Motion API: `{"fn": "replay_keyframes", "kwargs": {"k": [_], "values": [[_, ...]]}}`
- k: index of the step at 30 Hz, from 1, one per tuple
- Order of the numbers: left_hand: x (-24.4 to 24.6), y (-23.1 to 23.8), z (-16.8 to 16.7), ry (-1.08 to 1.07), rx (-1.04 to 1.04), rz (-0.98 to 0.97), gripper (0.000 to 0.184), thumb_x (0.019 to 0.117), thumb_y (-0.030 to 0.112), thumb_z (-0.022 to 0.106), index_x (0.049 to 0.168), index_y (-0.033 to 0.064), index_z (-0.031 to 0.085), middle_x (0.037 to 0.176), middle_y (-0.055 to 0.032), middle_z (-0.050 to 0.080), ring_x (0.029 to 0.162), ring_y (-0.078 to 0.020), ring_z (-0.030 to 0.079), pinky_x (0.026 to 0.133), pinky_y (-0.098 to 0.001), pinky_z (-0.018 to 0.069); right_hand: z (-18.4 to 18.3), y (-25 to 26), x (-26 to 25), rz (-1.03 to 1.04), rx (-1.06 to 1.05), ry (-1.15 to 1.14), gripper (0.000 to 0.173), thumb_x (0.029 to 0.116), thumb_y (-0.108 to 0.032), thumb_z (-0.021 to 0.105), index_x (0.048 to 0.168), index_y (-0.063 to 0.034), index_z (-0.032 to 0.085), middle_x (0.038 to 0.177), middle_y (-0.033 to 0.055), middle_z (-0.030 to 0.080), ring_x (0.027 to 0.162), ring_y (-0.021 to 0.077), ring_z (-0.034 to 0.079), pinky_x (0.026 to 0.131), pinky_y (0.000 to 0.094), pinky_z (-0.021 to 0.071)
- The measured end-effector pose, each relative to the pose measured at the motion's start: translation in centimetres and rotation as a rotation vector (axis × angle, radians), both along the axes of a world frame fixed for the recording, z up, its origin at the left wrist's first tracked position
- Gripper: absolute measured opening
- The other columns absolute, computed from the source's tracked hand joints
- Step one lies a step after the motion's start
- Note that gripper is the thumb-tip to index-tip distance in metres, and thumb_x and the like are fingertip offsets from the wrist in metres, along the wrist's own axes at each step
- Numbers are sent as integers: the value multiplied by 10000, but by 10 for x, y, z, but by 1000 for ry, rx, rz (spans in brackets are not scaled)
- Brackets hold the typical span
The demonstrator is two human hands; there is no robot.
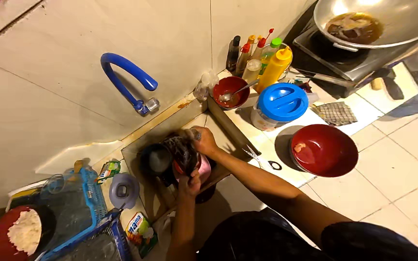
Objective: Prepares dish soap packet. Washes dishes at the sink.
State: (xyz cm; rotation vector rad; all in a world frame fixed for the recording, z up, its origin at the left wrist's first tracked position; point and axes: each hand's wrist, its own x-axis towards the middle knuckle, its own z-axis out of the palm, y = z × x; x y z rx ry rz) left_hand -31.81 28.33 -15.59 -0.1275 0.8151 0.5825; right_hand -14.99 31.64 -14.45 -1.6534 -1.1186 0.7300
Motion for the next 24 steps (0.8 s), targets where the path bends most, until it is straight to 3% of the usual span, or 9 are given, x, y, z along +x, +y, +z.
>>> {"fn": "replay_keyframes", "kwargs": {"k": [2, 5, 7, 9, 13, 15, 18, 21, 24], "values": [[2, 11, 4, 123, 77, 23, 482, 1104, 327, 219, 826, 79, 525, 566, 12, 513, 366, -27, 471, 328, -135, 399, 7, -7, -9, 7, 27, 13, 336, 1016, -316, 596, 1193, -45, 686, 1172, 154, 682, 1056, 301, 675, 902, 555, 555], [-1, 27, 13, 723, 436, -43, 286, 1112, 230, 349, 990, 61, 544, 628, -27, 534, 437, -65, 454, 385, -194, 386, 10, -40, -24, 51, -47, 267, 607, 999, -389, 622, 1481, -60, 457, 1432, 161, 547, 1283, 242, 576, 1084, 449, 499], [-15, 38, 24, 1046, 745, -235, 296, 1104, 207, 440, 1278, -25, 496, 732, -95, 584, 478, -134, 516, 431, -285, 475, 14, -49, -18, 57, -121, 425, 759, 930, -384, 725, 1510, -44, 370, 1376, 178, 578, 1235, 220, 605, 1058, 400, 515], [-19, 41, 31, 1220, 950, -334, 404, 1067, 229, 543, 1326, -74, 480, 803, -120, 631, 538, -144, 592, 504, -322, 548, 12, -49, -12, 6, -211, 604, 628, 952, -264, 722, 1474, -57, 439, 1251, 164, 653, 1104, 209, 667, 966, 397, 559], [15, 8, 16, 1159, 987, -97, 476, 1021, 175, 630, 1382, -103, 492, 1236, -238, 647, 1125, -219, 654, 1008, -371, 531, 8, -50, -36, -129, -366, 919, 352, 1022, -146, 590, 1331, 7, 517, 1028, 144, 672, 845, 191, 685, 749, 354, 594], [12, -2, 17, 1239, 967, -130, 428, 1044, 156, 588, 1367, -111, 504, 1252, -250, 634, 1160, -236, 636, 1036, -367, 507, 2, -53, -28, -55, -344, 749, 418, 984, -118, 648, 1362, 17, 531, 1121, 158, 682, 943, 187, 699, 837, 352, 599], [-27, 15, 41, 1409, 1145, -543, 428, 1033, 151, 566, 1386, -89, 533, 1215, -262, 661, 1135, -307, 652, 1018, -457, 508, -10, -46, 14, 112, -246, 319, 483, 960, -170, 687, 1395, -5, 556, 1221, 187, 682, 1125, 239, 670, 1012, 432, 538], [-29, 17, 32, 1318, 1271, -247, 436, 991, 127, 624, 1341, -119, 538, 1199, -235, 669, 1098, -205, 667, 992, -345, 538, -6, -43, -1, 69, -215, 487, 454, 977, -132, 662, 1397, -6, 545, 1180, 154, 691, 1059, 190, 682, 951, 384, 567], [-9, -8, 17, 1166, 1037, -103, 431, 1047, 170, 586, 1365, -112, 510, 1243, -223, 647, 1137, -186, 647, 1029, -329, 515, -4, -50, -27, 62, -322, 723, 523, 995, -198, 675, 1427, 16, 474, 1173, 165, 679, 992, 196, 707, 876, 366, 607]]}}
